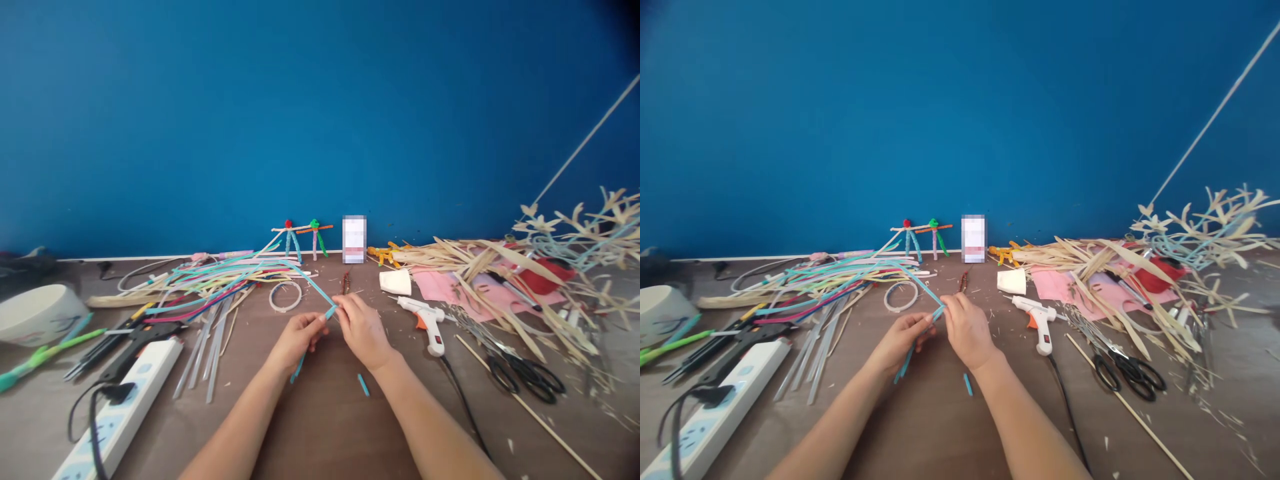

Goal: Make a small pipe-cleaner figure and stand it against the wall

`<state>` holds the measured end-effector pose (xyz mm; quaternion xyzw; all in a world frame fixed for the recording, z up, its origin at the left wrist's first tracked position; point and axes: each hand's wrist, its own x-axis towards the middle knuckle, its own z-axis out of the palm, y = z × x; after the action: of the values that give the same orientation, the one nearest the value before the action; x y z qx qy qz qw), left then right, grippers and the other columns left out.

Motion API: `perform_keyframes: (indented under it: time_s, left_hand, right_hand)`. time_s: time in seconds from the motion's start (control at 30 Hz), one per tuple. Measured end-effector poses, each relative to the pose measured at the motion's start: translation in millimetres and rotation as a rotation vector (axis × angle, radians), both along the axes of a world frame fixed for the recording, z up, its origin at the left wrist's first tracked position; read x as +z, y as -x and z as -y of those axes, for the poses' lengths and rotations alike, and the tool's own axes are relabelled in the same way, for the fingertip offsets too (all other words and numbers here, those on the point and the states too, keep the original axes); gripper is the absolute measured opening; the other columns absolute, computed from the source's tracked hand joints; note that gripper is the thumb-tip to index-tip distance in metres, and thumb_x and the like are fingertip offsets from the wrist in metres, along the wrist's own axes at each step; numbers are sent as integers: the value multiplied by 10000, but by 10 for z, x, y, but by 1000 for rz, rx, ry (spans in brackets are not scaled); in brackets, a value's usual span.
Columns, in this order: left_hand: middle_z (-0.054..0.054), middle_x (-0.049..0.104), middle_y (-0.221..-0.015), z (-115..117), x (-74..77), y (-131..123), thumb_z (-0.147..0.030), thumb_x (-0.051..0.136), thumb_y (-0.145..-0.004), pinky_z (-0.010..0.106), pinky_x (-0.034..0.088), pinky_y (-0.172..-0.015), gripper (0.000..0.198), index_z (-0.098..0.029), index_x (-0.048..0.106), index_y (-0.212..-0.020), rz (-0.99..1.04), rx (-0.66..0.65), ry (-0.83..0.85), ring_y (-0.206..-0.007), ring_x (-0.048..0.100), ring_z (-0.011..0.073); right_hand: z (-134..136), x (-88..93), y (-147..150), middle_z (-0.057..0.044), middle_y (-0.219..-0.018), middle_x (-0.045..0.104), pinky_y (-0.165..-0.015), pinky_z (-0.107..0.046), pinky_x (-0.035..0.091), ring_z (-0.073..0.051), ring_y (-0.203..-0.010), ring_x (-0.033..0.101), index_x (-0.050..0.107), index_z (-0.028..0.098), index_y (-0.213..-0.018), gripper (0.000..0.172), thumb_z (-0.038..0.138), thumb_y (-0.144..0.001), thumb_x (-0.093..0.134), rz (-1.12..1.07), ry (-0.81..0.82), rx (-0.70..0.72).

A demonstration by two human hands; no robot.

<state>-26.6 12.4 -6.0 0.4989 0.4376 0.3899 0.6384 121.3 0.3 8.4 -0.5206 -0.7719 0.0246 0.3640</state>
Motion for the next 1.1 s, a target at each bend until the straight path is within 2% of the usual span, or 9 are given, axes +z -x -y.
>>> perform_keyframes:
  time_s: [0.13, 0.23, 0.4, 0.67, 0.8, 1.0, 1.1]
  left_hand:
    - [-21, 498, -542, -8, 9, 8, -391, 579, -670, 158, 180, -354, 286, -107, 548, -664, 42, -22, 57, -367, 278, 12]
    - [-17, 510, -557, -5, 33, 11, -334, 603, -640, 155, 173, -357, 233, -112, 536, -661, 109, -25, 121, -380, 292, 17]
    - [-6, 534, -553, -5, 40, 11, -296, 596, -602, 173, 230, -364, 195, -119, 529, -648, 159, 19, 171, -392, 336, 40]
    - [-22, 509, -540, -9, 21, 23, -288, 645, -581, 164, 261, -377, 216, -121, 512, -617, 150, -15, 148, -403, 356, 33]
    - [-29, 518, -557, 4, 23, 18, -297, 665, -576, 167, 323, -413, 242, -133, 513, -667, 115, -7, 149, -419, 406, 40]
    - [-28, 522, -557, 2, -36, -27, -348, 669, -576, 202, 378, -494, 288, -133, 536, -714, 24, 42, 20, -461, 468, 69]
    - [30, 599, -667, 24, -55, -43, -364, 628, -620, 251, 417, -581, 286, -138, 583, -788, -168, 84, -207, -577, 534, 132]
  right_hand:
    - [4, 4, -2, -65, -900, 565, -694, -258, 428, -167, -814, 557, 527, 182, -997, 225, 150, -832, 377, -4, -5, 10]
    - [6, 13, 1, -68, -887, 566, -682, -255, 432, -165, -806, 561, 530, 184, -994, 225, 158, -836, 372, -10, -13, 16]
    - [8, 19, 4, -68, -884, 566, -691, -259, 435, -166, -806, 561, 535, 183, -989, 223, 162, -836, 375, -22, -14, 10]
    - [11, 24, -4, -63, -878, 557, -681, -253, 432, -158, -786, 557, 534, 195, -1016, 248, 156, -837, 368, -25, -30, 18]
    - [16, 19, -5, -60, -882, 539, -676, -249, 429, -152, -768, 549, 533, 200, -1029, 269, 137, -822, 374, -33, -25, 18]
    - [24, 20, -9, -46, -858, 527, -625, -232, 415, -137, -709, 541, 551, 219, -1015, 278, 132, -794, 408, -25, -29, -17]
    - [26, 31, -18, -38, -846, 529, -587, -219, 398, -127, -671, 535, 564, 229, -985, 260, 139, -791, 417, 4, -32, -45]
